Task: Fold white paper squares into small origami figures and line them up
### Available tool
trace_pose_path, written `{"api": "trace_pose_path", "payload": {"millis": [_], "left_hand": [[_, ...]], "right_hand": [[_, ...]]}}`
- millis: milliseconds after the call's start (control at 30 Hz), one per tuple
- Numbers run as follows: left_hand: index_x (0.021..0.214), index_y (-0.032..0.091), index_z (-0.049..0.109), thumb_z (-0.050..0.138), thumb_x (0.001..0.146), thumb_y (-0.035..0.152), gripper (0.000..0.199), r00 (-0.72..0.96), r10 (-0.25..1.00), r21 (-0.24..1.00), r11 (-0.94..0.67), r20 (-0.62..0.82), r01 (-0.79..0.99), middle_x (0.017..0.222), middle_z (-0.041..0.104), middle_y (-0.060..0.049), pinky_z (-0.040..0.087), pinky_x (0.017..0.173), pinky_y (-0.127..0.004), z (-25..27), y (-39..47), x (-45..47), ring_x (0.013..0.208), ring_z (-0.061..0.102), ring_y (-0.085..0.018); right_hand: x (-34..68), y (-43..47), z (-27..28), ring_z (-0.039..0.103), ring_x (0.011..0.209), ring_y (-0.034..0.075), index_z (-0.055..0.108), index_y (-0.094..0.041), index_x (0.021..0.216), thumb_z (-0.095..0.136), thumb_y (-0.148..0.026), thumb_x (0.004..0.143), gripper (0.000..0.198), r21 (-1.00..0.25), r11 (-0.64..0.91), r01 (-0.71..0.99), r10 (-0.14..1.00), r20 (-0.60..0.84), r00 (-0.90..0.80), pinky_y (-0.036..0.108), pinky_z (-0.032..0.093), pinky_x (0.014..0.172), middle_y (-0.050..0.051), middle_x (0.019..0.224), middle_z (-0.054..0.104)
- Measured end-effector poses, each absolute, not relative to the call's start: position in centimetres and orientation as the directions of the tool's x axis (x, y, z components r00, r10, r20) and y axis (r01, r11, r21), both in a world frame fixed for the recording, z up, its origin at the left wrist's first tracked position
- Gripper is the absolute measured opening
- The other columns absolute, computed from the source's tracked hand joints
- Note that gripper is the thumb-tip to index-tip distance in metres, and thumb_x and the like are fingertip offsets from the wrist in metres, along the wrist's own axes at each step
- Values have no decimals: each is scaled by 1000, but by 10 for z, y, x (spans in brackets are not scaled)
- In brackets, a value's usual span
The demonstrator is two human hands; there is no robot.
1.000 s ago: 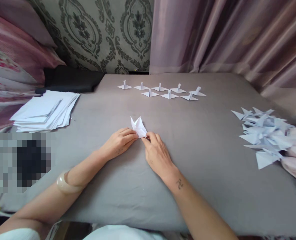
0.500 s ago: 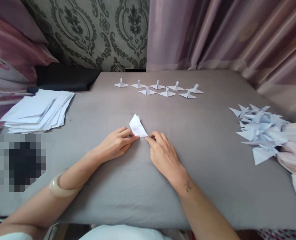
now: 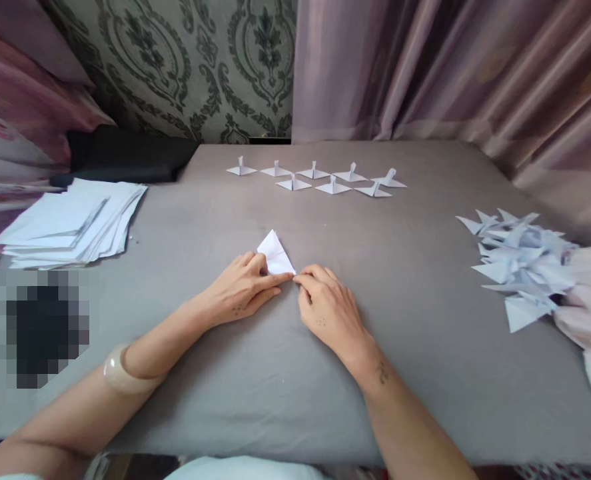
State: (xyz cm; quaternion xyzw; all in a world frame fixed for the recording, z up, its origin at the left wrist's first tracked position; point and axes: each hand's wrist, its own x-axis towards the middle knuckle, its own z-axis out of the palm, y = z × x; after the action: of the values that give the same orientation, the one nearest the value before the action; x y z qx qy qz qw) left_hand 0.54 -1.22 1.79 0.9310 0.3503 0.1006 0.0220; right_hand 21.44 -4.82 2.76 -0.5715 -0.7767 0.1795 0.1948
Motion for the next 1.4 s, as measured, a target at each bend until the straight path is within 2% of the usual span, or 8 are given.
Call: {"api": "trace_pose_path", "payload": {"millis": [167,333,467,567,800,967,1133,1400], "left_hand": [[109,20,63,39,96,38,33,691,651,116,-749,314,653,86,59,-8,43,68,-31,11,-14,4,78,54,-19],[84,17,63,42,96,34,29,656,619,109,-758,433,643,78,64,-5,42,66,-29,8,-14,1,74,58,-17],[102,15,59,52,91,33,22,476,635,109,-660,608,743,98,63,-11,42,78,-34,12,-14,0,89,56,-21],[122,18,52,57,88,34,38,363,637,82,-559,680,825,117,56,-15,35,94,-42,14,-15,-2,110,47,-27],[132,26,48,53,85,16,48,516,630,-19,-622,580,783,131,56,-7,20,104,-43,17,-19,-4,125,38,-27],[103,22,62,49,80,5,32,670,581,-30,-745,462,667,107,68,-3,18,102,-46,14,-16,-6,108,51,-23],[94,19,62,51,87,18,13,699,602,23,-764,386,645,93,69,-4,23,97,-46,13,-17,-5,100,55,-23],[83,18,63,47,94,27,22,667,631,72,-746,396,662,92,67,-5,28,93,-42,15,-22,4,91,57,-19]], "right_hand": [[201,-35,14,60,83,18,63,-22,103,55,-32,86,22,-590,149,793,986,150,-74,30,47,71,4,94,64],[192,-28,5,57,71,14,65,-23,89,60,-32,83,11,-659,198,726,976,203,-82,27,44,65,1,85,62],[191,-29,8,57,74,14,64,-22,87,58,-24,85,6,-635,330,698,929,351,-119,26,44,68,1,84,62],[194,-31,13,57,80,16,65,-20,84,53,-19,89,13,-460,447,767,845,498,-194,28,43,75,4,82,62],[207,-40,18,51,77,17,66,-20,88,49,-9,89,20,-107,553,827,764,460,-452,30,38,72,4,89,63],[214,-44,16,52,81,17,65,-20,89,48,-15,92,17,-193,528,827,826,345,-446,30,39,73,4,92,61],[213,-46,16,55,85,17,65,-22,93,50,-27,93,16,-342,408,846,910,225,-348,28,41,69,3,92,61],[209,-49,16,58,88,17,67,-23,92,49,-29,93,19,-415,307,856,950,180,-253,28,42,68,4,93,63]]}}
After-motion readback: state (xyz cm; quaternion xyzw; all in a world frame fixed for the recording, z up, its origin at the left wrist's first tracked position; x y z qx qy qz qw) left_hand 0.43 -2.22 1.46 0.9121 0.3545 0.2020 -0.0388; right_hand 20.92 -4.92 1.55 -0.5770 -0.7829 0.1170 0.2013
